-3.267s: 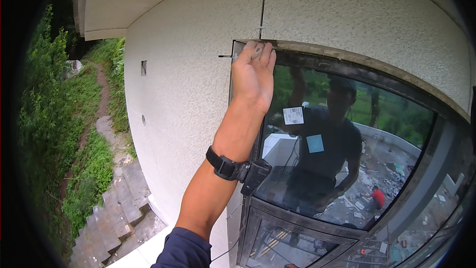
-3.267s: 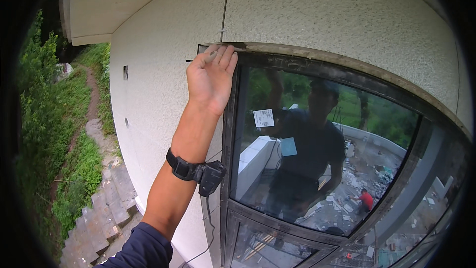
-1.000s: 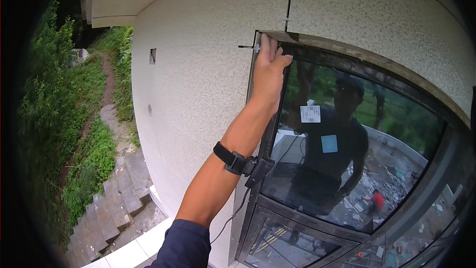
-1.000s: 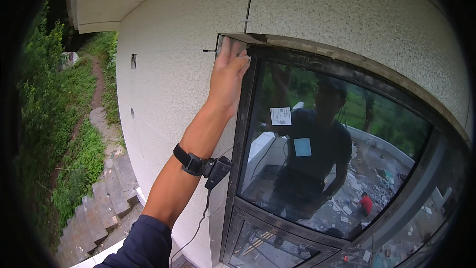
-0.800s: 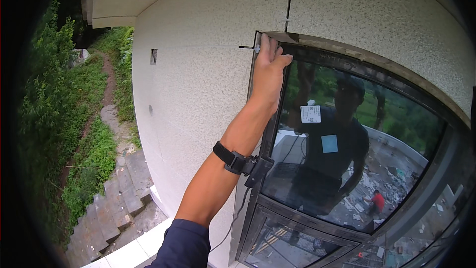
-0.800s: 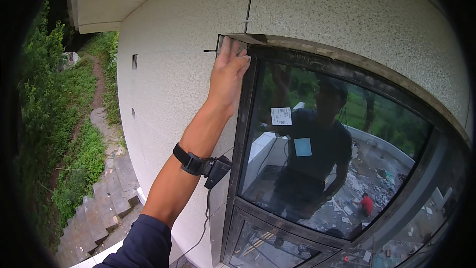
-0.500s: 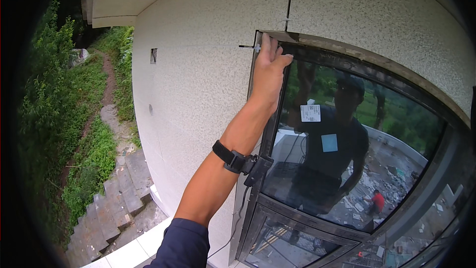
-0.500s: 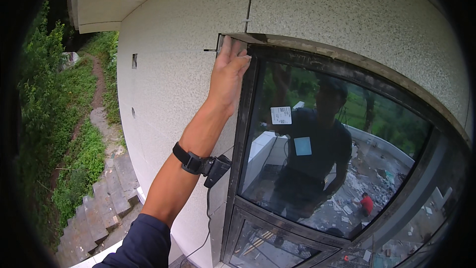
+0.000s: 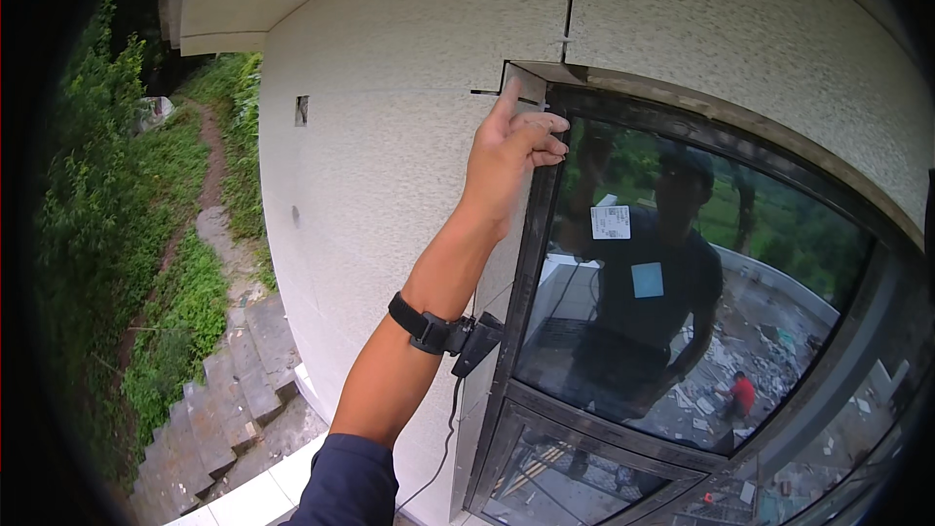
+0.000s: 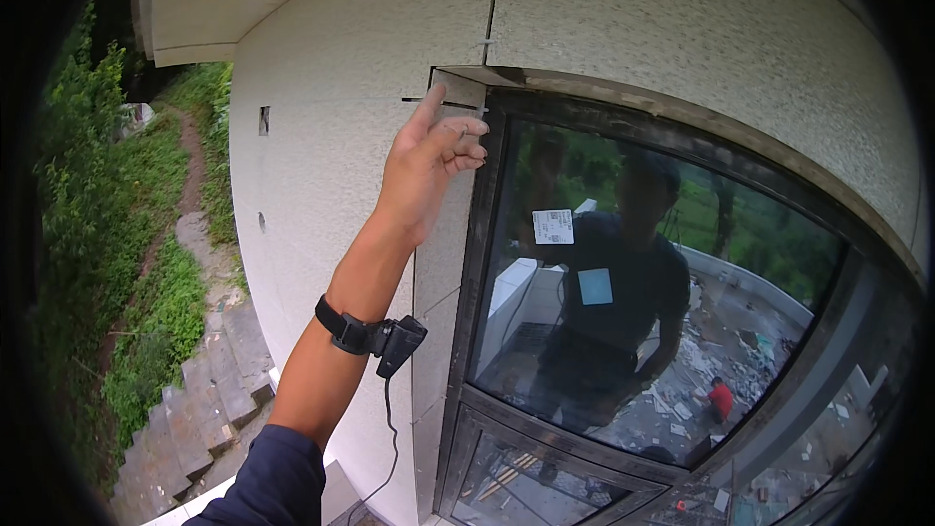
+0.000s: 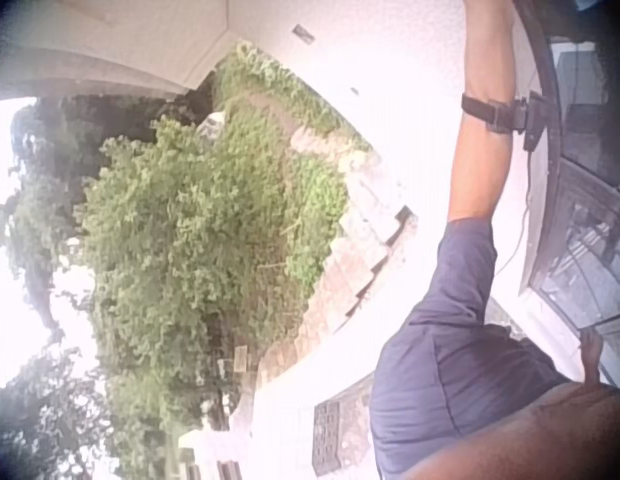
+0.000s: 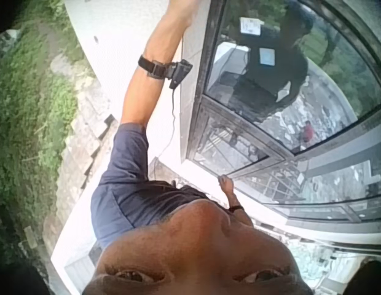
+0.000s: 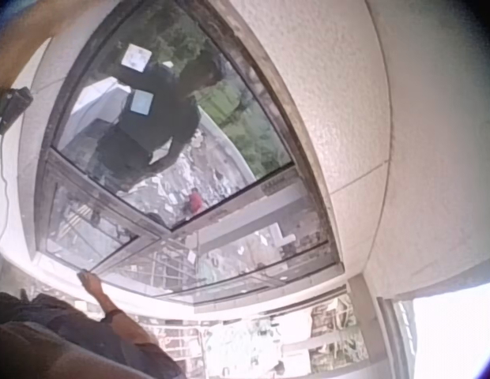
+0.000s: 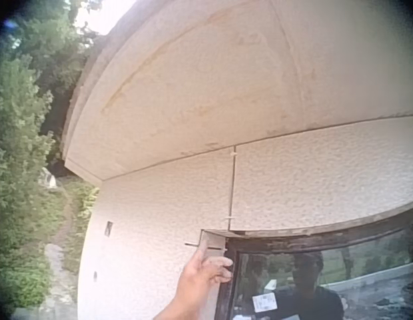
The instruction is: Installing external wall tiles around a window frame using mortar.
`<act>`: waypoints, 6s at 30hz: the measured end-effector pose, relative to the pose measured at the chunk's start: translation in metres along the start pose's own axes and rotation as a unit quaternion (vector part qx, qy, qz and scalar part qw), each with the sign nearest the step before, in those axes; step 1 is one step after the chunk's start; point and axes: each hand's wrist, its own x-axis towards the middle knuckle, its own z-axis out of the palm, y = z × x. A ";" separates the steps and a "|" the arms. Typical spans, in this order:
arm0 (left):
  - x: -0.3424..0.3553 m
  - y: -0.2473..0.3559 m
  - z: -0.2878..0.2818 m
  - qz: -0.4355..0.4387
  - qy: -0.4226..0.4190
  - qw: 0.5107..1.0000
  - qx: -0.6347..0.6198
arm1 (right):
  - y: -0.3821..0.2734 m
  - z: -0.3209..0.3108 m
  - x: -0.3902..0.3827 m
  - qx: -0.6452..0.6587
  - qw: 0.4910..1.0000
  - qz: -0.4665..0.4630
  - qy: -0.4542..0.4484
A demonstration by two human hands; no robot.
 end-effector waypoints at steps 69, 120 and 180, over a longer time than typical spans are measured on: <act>0.031 -0.057 0.034 0.035 0.026 0.998 -0.055 | 0.011 0.012 -0.007 0.039 0.999 0.016 -0.011; 0.048 -0.091 0.032 0.223 0.008 0.974 0.044 | -0.090 0.022 -0.025 -0.023 0.975 0.219 0.041; 0.043 -0.077 0.019 0.169 -0.007 0.985 -0.039 | -0.103 0.024 -0.014 -0.048 0.988 0.142 0.036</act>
